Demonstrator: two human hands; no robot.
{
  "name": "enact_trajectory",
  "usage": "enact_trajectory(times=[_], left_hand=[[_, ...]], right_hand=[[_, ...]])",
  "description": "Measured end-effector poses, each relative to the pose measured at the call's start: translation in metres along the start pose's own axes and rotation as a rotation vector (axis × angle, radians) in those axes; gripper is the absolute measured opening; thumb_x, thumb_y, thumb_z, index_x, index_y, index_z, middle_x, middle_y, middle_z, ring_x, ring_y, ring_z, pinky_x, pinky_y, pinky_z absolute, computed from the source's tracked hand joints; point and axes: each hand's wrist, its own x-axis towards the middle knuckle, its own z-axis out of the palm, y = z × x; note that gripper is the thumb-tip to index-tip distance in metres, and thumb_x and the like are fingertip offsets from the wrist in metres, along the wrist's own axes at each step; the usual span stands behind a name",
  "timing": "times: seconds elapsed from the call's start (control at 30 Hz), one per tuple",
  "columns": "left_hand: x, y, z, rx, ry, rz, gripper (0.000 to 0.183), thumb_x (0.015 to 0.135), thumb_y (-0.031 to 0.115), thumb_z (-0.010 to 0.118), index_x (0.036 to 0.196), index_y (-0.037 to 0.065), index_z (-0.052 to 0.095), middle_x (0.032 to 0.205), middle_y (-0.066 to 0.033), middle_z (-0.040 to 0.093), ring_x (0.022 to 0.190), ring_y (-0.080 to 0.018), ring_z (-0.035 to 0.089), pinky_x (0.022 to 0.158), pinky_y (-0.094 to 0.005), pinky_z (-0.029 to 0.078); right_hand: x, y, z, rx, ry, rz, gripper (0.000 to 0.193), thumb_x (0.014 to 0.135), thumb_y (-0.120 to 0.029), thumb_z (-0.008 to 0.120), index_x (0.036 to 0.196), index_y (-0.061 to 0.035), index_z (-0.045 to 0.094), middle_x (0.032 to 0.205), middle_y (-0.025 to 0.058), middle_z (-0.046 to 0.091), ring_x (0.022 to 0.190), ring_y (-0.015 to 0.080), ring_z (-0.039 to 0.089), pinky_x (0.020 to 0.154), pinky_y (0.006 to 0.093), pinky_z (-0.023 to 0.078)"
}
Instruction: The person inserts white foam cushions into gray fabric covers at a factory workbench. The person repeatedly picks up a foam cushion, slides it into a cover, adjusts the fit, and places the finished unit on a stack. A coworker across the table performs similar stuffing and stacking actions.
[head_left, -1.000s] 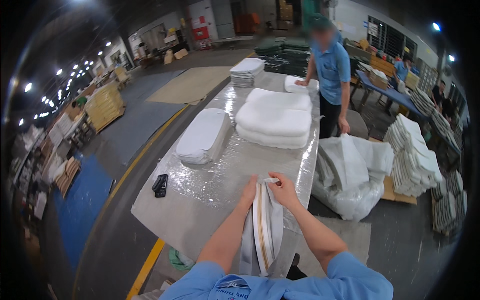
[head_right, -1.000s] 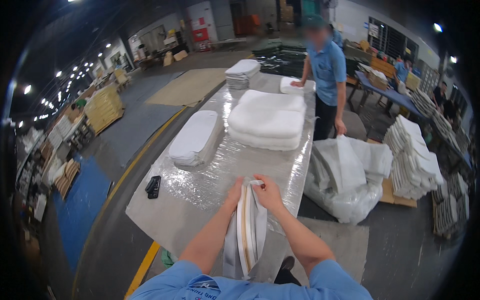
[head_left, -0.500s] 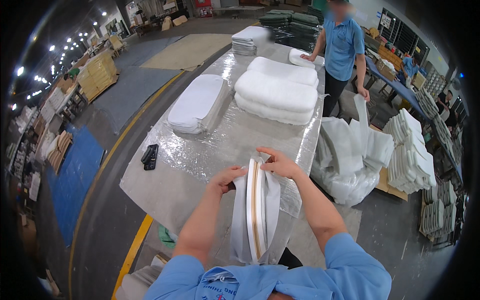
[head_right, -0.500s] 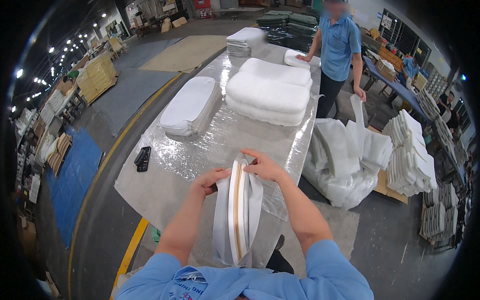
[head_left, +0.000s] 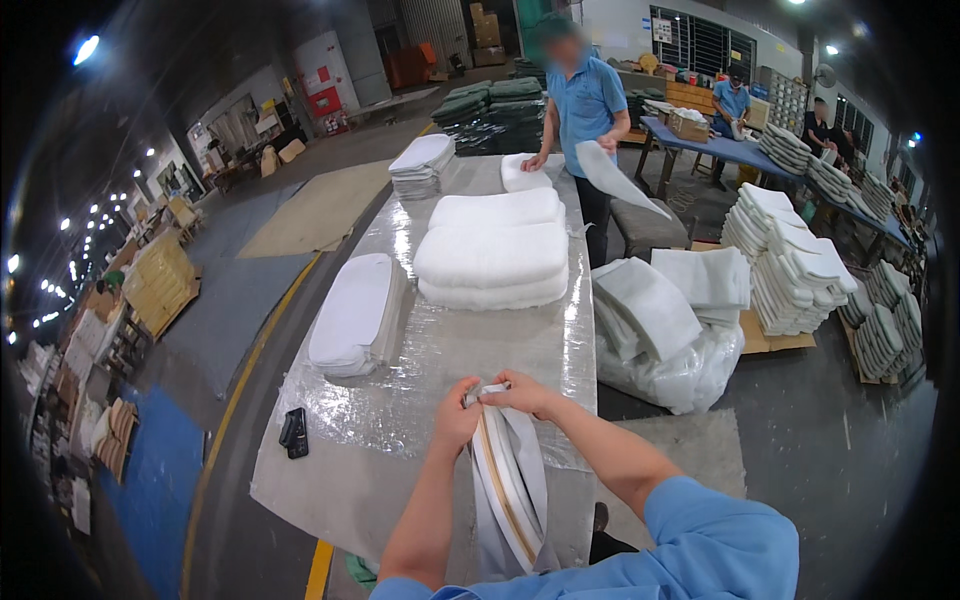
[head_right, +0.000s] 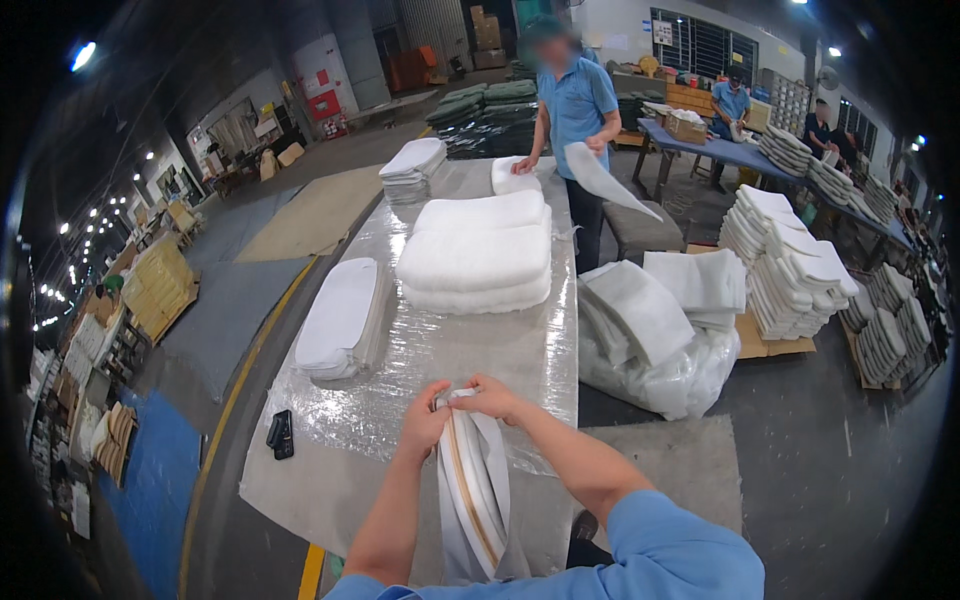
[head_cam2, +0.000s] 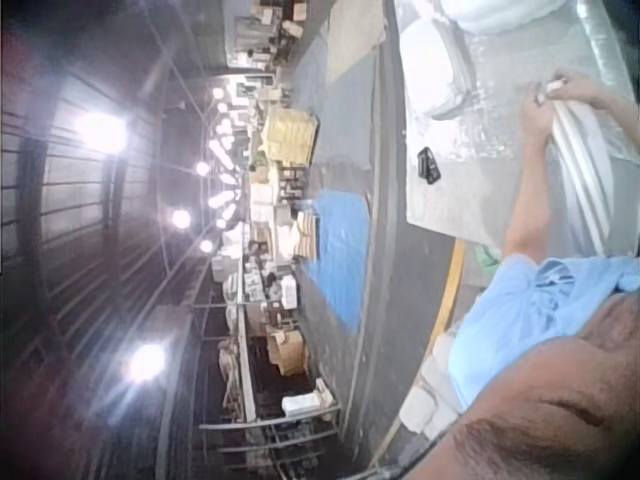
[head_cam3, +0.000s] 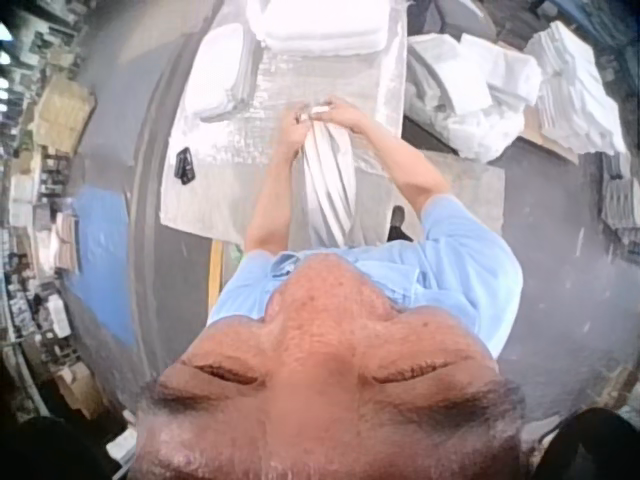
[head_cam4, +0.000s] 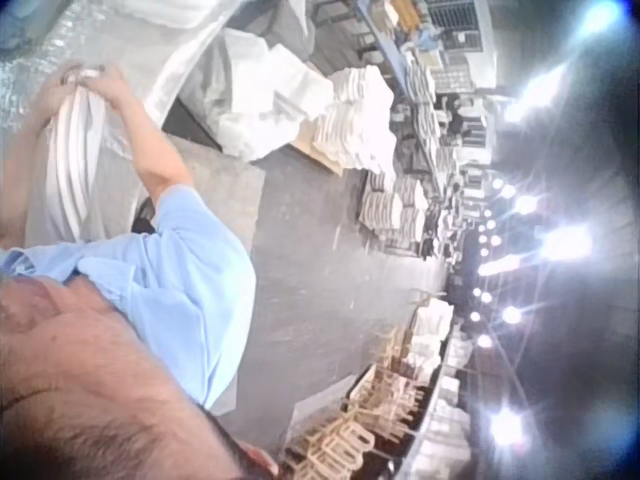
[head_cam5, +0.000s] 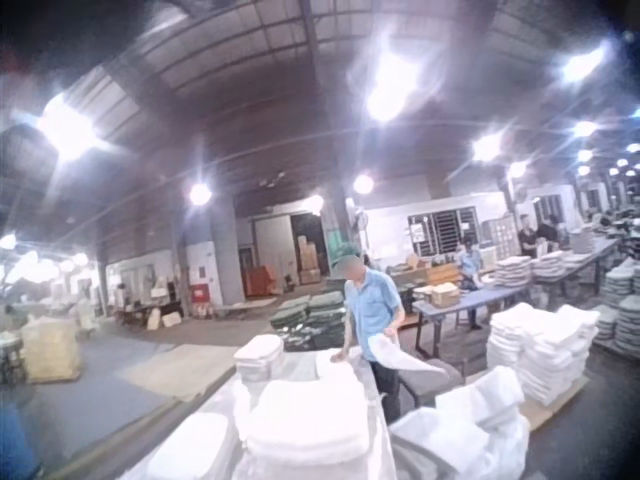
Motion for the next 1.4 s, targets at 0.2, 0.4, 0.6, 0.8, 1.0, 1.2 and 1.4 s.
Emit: enact_trajectory(times=[0.2, 0.4, 0.6, 0.8, 1.0, 1.2, 1.4], left_hand=[[0.007, 0.011, 0.020, 0.249, 0.102, 0.229, 0.032, 0.090, 0.005, 0.067, 0.122, 0.000, 0.071, 0.123, -0.0160, 0.072, 0.118, -0.0271, 0.068, 0.101, -0.0359, 0.052], [0.012, 0.005, 0.045, 0.054, 0.201, -0.011, 0.027, 0.100, 0.015, 0.064, 0.123, 0.002, 0.071, 0.113, -0.0141, 0.074, 0.104, -0.0247, 0.070, 0.093, -0.0340, 0.053], [0.015, -0.005, 0.078, -0.526, 0.147, -0.083, 0.033, 0.109, 0.021, 0.054, 0.133, 0.001, 0.064, 0.112, -0.0059, 0.069, 0.100, -0.0129, 0.062, 0.091, -0.0273, 0.049], [0.017, -0.023, 0.084, -0.672, 0.174, 0.025, 0.028, 0.109, 0.022, 0.053, 0.122, 0.002, 0.067, 0.118, -0.0051, 0.068, 0.101, -0.0121, 0.057, 0.092, -0.0266, 0.045], [0.009, -0.026, 0.076, -0.751, 0.138, 0.031, 0.020, 0.109, 0.019, 0.055, 0.098, 0.004, 0.062, 0.145, -0.0088, 0.059, 0.108, -0.0113, 0.055, 0.097, -0.0284, 0.045], [0.009, -0.001, 0.096, -0.664, 0.116, -0.021, 0.020, 0.109, 0.019, 0.052, 0.107, 0.003, 0.065, 0.126, -0.0071, 0.063, 0.107, -0.0118, 0.055, 0.100, -0.0288, 0.043], [0.014, -0.018, 0.083, -0.522, 0.267, 0.071, 0.020, 0.107, 0.019, 0.056, 0.100, 0.003, 0.067, 0.108, -0.0048, 0.065, 0.105, -0.0148, 0.059, 0.101, -0.0291, 0.043]], right_hand=[[0.003, 0.002, -0.021, 0.232, -0.045, 0.087, 0.033, 0.093, -0.033, 0.076, 0.112, -0.0085, 0.065, 0.094, 0.0044, 0.069, 0.070, 0.0110, 0.060, 0.055, 0.0280, 0.041], [-0.019, -0.004, -0.006, -0.237, 0.238, -0.298, 0.023, 0.096, -0.027, 0.070, 0.098, -0.0044, 0.065, 0.081, 0.0123, 0.067, 0.070, 0.0229, 0.061, 0.065, 0.0383, 0.048], [-0.045, 0.002, -0.003, -0.234, 0.301, -0.386, 0.017, 0.099, -0.021, 0.065, 0.094, -0.0044, 0.062, 0.077, 0.0152, 0.065, 0.068, 0.0298, 0.062, 0.066, 0.0421, 0.048], [-0.058, -0.001, -0.005, -0.385, 0.237, -0.503, 0.017, 0.099, -0.020, 0.063, 0.092, -0.0060, 0.059, 0.076, 0.0176, 0.065, 0.072, 0.0395, 0.064, 0.064, 0.0445, 0.049], [-0.061, 0.007, 0.002, -0.421, 0.172, -0.569, 0.016, 0.100, -0.022, 0.061, 0.095, -0.0066, 0.059, 0.078, 0.0181, 0.063, 0.073, 0.0399, 0.062, 0.066, 0.0467, 0.048], [-0.011, 0.028, -0.050, 0.004, 0.139, -0.291, 0.030, 0.105, -0.037, 0.057, 0.117, -0.0117, 0.069, 0.087, 0.0005, 0.066, 0.076, 0.0160, 0.057, 0.063, 0.0365, 0.046], [0.020, 0.015, -0.033, 0.179, -0.156, -0.065, 0.034, 0.102, -0.045, 0.059, 0.118, -0.0195, 0.075, 0.104, -0.0099, 0.066, 0.081, 0.0045, 0.050, 0.060, 0.0252, 0.038]])
